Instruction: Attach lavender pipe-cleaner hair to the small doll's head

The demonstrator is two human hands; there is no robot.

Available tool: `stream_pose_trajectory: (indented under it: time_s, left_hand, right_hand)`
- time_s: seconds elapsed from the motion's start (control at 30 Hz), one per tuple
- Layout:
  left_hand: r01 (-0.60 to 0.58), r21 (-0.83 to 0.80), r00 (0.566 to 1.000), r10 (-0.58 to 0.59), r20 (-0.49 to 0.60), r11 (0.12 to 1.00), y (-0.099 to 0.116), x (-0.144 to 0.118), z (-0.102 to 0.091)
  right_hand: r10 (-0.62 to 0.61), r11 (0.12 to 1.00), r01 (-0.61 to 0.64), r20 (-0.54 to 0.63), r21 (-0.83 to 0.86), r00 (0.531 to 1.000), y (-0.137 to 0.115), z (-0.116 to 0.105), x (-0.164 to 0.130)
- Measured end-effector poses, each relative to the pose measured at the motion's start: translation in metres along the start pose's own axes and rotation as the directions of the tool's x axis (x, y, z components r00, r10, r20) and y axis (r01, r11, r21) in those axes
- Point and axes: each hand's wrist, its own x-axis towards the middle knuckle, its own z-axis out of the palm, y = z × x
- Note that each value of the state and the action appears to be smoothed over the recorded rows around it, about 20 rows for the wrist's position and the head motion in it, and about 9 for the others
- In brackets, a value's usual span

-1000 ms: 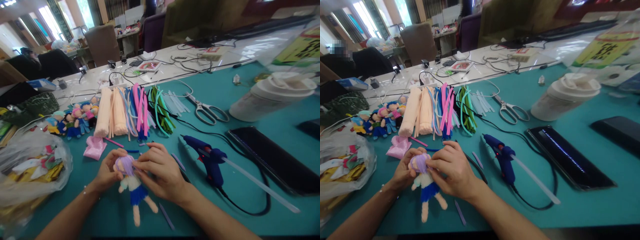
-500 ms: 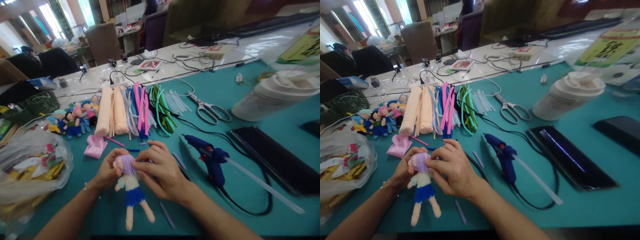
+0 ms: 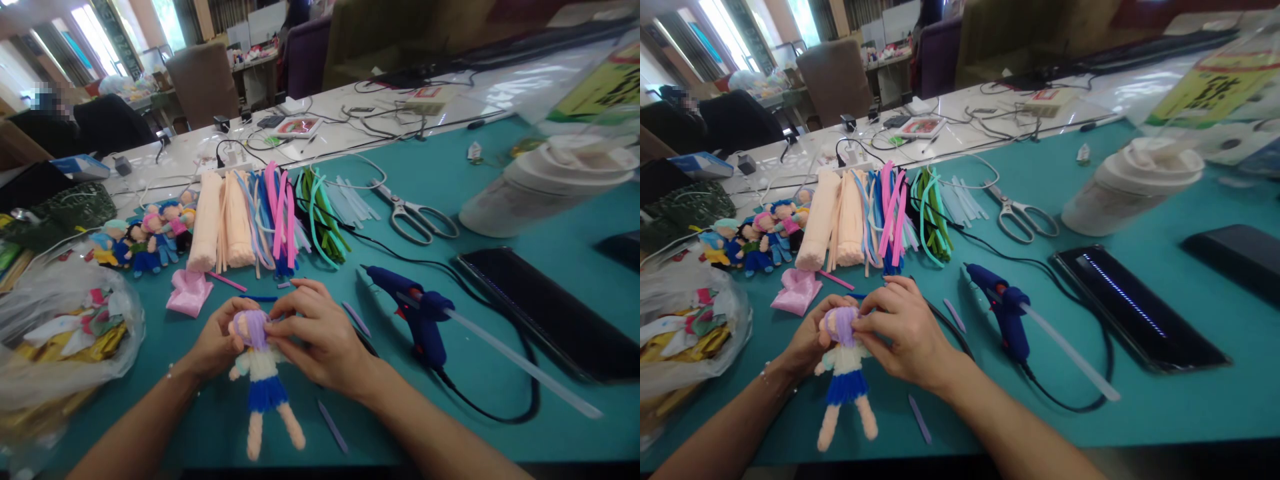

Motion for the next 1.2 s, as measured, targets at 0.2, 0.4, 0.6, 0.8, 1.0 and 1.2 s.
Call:
stream_pose_trajectory:
  time_s: [0.2,0.4,0.6,0.8,1.0,1.2]
  left_hand:
    - [0.022,0.041,1.0,-0.022,-0.013,0.999,-0.002,0.0,-0.003]
    - [-0.009,0.042,0.999,0.007,0.047,0.999,-0.003,0.001,-0.004]
    - [-0.046,0.051,0.99,0.039,0.139,0.998,-0.007,0.001,-0.011]
    - [-0.049,0.086,0.983,0.032,0.182,0.995,-0.008,0.001,-0.014]
    - [-0.061,0.085,0.991,0.051,0.12,0.994,-0.006,0.002,-0.013]
    - [-0.07,0.061,0.992,0.063,0.107,0.996,-0.005,0.001,-0.01]
  right_hand:
    - [0.031,0.999,-0.031,0.032,0.022,0.999,0.001,0.001,-0.001]
    - [0.075,0.996,-0.078,0.079,0.036,0.994,0.002,-0.002,-0.001]
    - [0.034,0.998,-0.04,0.109,0.052,0.993,0.002,-0.005,0.001]
    - [0.045,0.996,-0.057,0.149,0.076,0.988,0.001,-0.006,0.002]
    - [0.056,0.992,-0.069,0.128,0.102,0.99,0.002,-0.004,0.002]
    - [0.062,0.986,-0.077,0.102,0.15,0.993,0.003,-0.006,0.003]
